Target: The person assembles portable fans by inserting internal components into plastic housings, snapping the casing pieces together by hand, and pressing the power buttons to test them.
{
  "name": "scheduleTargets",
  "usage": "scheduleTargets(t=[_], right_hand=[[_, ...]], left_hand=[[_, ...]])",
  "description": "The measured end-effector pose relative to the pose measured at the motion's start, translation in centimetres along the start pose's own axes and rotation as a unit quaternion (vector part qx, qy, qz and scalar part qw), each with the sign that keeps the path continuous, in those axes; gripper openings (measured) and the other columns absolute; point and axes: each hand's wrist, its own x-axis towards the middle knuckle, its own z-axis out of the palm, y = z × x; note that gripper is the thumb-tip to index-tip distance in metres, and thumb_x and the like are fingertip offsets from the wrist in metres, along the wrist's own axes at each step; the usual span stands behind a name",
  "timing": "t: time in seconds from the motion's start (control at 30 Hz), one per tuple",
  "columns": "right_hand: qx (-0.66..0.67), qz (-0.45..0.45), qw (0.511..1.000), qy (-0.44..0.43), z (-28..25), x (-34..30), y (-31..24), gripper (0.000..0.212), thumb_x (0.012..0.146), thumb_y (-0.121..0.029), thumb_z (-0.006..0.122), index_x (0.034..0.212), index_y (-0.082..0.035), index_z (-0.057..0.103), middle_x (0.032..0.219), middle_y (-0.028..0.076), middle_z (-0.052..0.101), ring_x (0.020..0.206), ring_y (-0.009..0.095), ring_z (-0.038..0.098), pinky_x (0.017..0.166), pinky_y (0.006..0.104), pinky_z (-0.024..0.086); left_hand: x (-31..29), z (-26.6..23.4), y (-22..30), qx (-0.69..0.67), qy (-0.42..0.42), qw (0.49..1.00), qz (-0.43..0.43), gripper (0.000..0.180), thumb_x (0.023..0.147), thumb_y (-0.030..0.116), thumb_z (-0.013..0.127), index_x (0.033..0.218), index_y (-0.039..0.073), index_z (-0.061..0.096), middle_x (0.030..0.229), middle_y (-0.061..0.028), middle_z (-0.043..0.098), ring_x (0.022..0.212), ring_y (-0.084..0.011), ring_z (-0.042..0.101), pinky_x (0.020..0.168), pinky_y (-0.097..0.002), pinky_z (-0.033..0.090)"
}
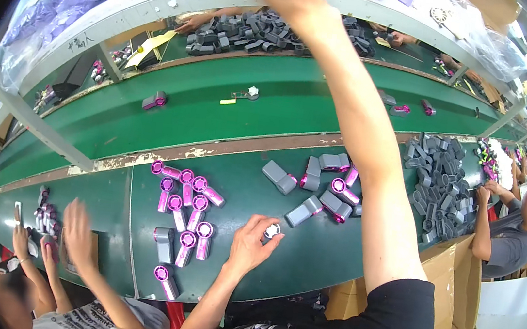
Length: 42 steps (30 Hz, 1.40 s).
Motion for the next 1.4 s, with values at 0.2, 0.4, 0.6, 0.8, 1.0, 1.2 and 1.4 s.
scheduleTargets(t=[0.2,0.4,0.6,0.8,1.0,1.2,1.4], right_hand=[[0.039,0.156,0.969,-0.185,2.5,0.1,8.5,0.022,0.097,-0.019,0.077,0.110,-0.002,0.081,0.097,0.018,0.079,0.085,0.028,0.077,0.078,0.0401,0.059],[0.028,0.167,0.946,-0.278,-1.2,1.6,8.1,0.027,0.105,-0.024,0.074,0.121,-0.003,0.079,0.104,0.010,0.081,0.092,0.018,0.073,0.082,0.0356,0.059],[-0.118,-0.094,0.986,-0.064,-1.0,0.5,3.8,0.019,0.101,-0.004,0.071,0.119,0.001,0.076,0.112,0.016,0.074,0.094,0.029,0.074,0.084,0.0370,0.059],[0.073,-0.122,0.973,-0.182,5.2,-7.4,-8.0,0.015,0.095,-0.008,0.073,0.110,-0.006,0.076,0.095,0.009,0.073,0.083,0.026,0.072,0.071,0.0386,0.059],[0.230,0.156,0.863,-0.422,22.2,-25.3,-12.0,0.035,0.099,-0.030,0.075,0.127,-0.008,0.075,0.126,0.015,0.072,0.117,0.037,0.071,0.103,0.0500,0.058],[0.203,0.159,0.812,-0.524,40.7,-29.5,-22.4,0.066,0.098,-0.047,0.076,0.146,-0.004,0.062,0.144,0.024,0.066,0.138,0.044,0.060,0.114,0.0556,0.051],[0.100,0.053,0.828,-0.549,45.0,-33.8,-24.7,0.033,0.103,-0.024,0.061,0.125,-0.005,0.079,0.124,0.016,0.078,0.123,0.036,0.072,0.102,0.0549,0.054]], left_hand=[[-0.2,0.5,-1.2,-0.007,0.017,1.000,-0.013,0.034,0.090,0.020,0.089,0.121,0.010,0.078,0.111,-0.0100,0.072,0.081,-0.0298,0.074,0.073,-0.0429,0.062],[0.8,0.3,-0.7,0.006,0.063,0.994,0.093,0.038,0.088,0.014,0.087,0.124,0.008,0.076,0.116,-0.0100,0.072,0.094,-0.0324,0.074,0.077,-0.0429,0.062],[0.5,1.2,-1.3,0.128,0.042,0.977,0.167,0.039,0.084,0.012,0.085,0.121,0.007,0.074,0.117,-0.0091,0.069,0.101,-0.0309,0.067,0.085,-0.0436,0.060],[3.3,3.4,-2.0,0.148,-0.084,0.958,0.231,0.019,0.080,0.014,0.077,0.094,0.004,0.067,0.098,-0.0143,0.061,0.087,-0.0332,0.070,0.075,-0.0461,0.059],[4.8,3.3,-3.2,0.034,-0.112,0.962,0.248,0.029,0.089,0.031,0.076,0.095,0.004,0.070,0.096,-0.0129,0.066,0.081,-0.0316,0.073,0.070,-0.0467,0.059],[3.9,5.8,-6.4,-0.068,-0.062,0.967,0.237,0.032,0.091,0.031,0.076,0.111,0.006,0.076,0.108,-0.0145,0.076,0.103,-0.0364,0.074,0.093,-0.0498,0.058],[5.5,2.2,-2.9,-0.464,-0.248,0.849,-0.042,0.044,0.099,0.030,0.076,0.136,0.008,0.070,0.142,-0.0109,0.069,0.144,-0.0273,0.056,0.120,-0.0466,0.044]])
